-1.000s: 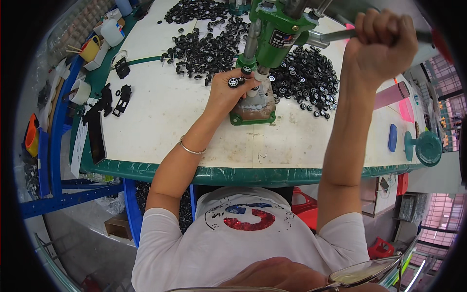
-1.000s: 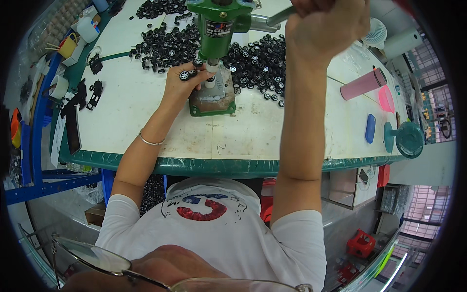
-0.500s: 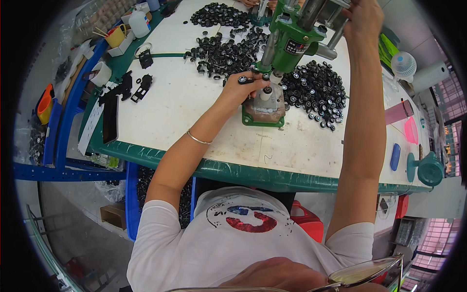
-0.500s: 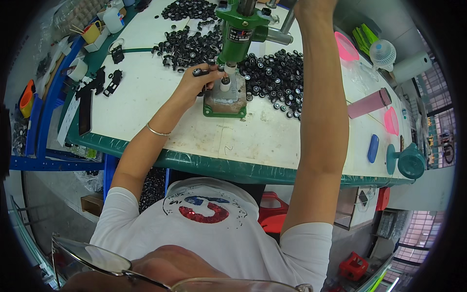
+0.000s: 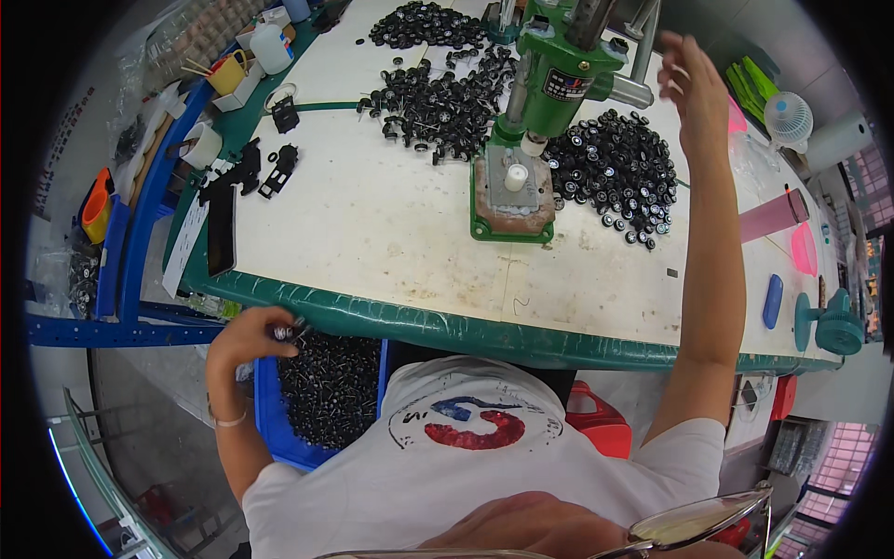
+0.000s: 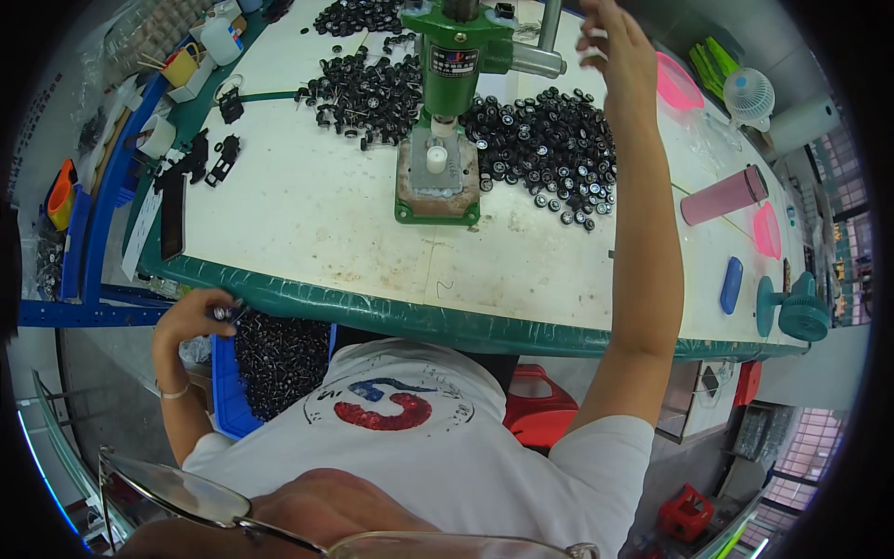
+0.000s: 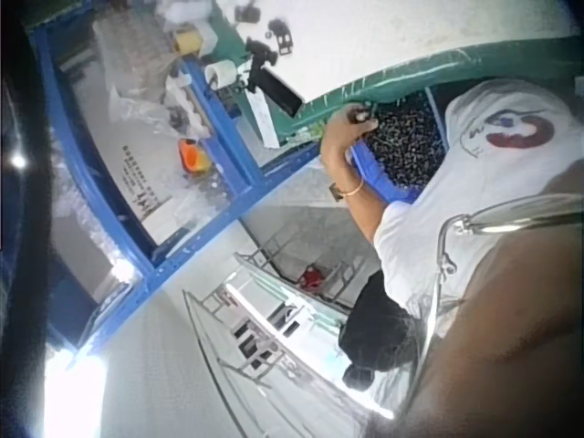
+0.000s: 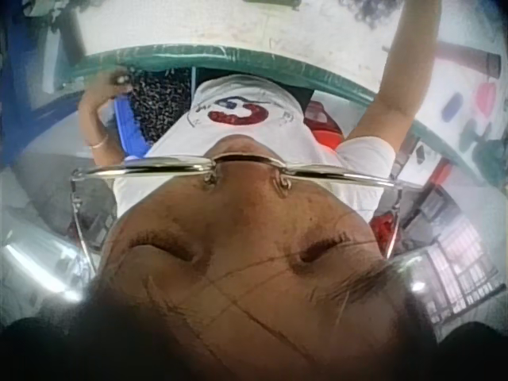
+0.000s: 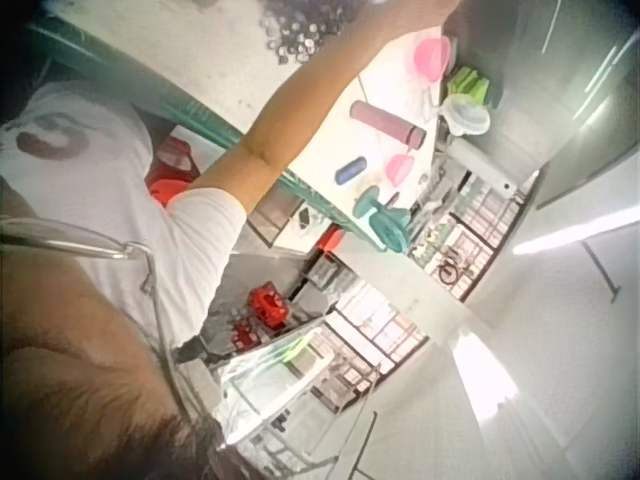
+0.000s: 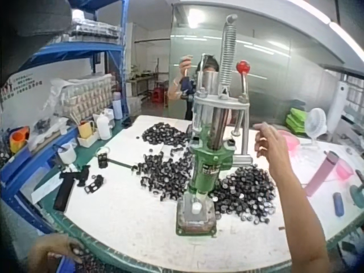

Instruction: Assembling small black plastic components using a manual press machine at a factory workbench.

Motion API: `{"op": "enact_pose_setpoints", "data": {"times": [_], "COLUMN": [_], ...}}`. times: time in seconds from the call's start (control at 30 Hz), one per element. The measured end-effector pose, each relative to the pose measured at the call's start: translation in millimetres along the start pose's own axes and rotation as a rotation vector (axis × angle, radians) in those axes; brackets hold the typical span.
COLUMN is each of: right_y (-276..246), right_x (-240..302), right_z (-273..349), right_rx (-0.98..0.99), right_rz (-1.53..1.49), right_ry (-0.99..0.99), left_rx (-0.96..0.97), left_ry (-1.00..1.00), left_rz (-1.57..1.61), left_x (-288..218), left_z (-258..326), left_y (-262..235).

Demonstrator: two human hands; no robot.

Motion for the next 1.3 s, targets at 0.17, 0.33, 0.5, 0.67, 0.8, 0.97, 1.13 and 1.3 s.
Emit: {"op": "enact_pose_setpoints", "data": {"times": [0.17, 0.33, 0.5, 0.67, 0.8, 0.97, 1.13, 1.3], "right_y": [-34.6, -15.2, 10.7, 18.2, 15.2, 11.8, 32.0, 71.6], "right_x": [-72.8, -93.2, -100.2, -114.6, -118.3, -114.9, -87.0, -75.0], "right_z": [44.3, 103.0, 138.3, 148.2, 146.3, 140.1, 133.1, 140.2], "right_rx": [0.215, 0.470, 0.543, 0.503, 0.511, 0.512, 0.455, 0.566], "right_rz": [0.391, 0.772, 0.964, 0.970, 0.949, 0.935, 0.619, 0.540], "right_ry": [0.143, -0.059, -0.297, -0.324, -0.260, -0.204, -0.212, -0.177], "left_rx": [-0.359, -0.164, -0.455, -0.545, -0.569, -0.411, -0.315, -0.085], "left_ry": [-0.116, 0.387, 0.706, 0.716, 0.663, 0.664, 0.551, 0.464], "left_rz": [-0.257, 0.109, 0.144, -0.009, -0.014, 0.136, 0.571, 0.837], "left_x": [-13.9, -117.5, -170.1, -181.2, -173.4, -174.5, -173.0, -184.0], "left_z": [18.6, -67.9, -169.6, -232.0, -229.8, -209.3, -206.4, -209.6], "left_y": [-18.8, -1.0, 20.8, 39.0, 37.7, 48.0, 49.2, 59.6]}}
Point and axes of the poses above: each hand's wrist, its own z-axis away from the middle knuckle, its own y-axis out of the palm, x = y × z, the point moved 5 cm from there along -z, towards the middle knuckle, and after that the axes turned 11 degrees about z, right-handed, at the moved point
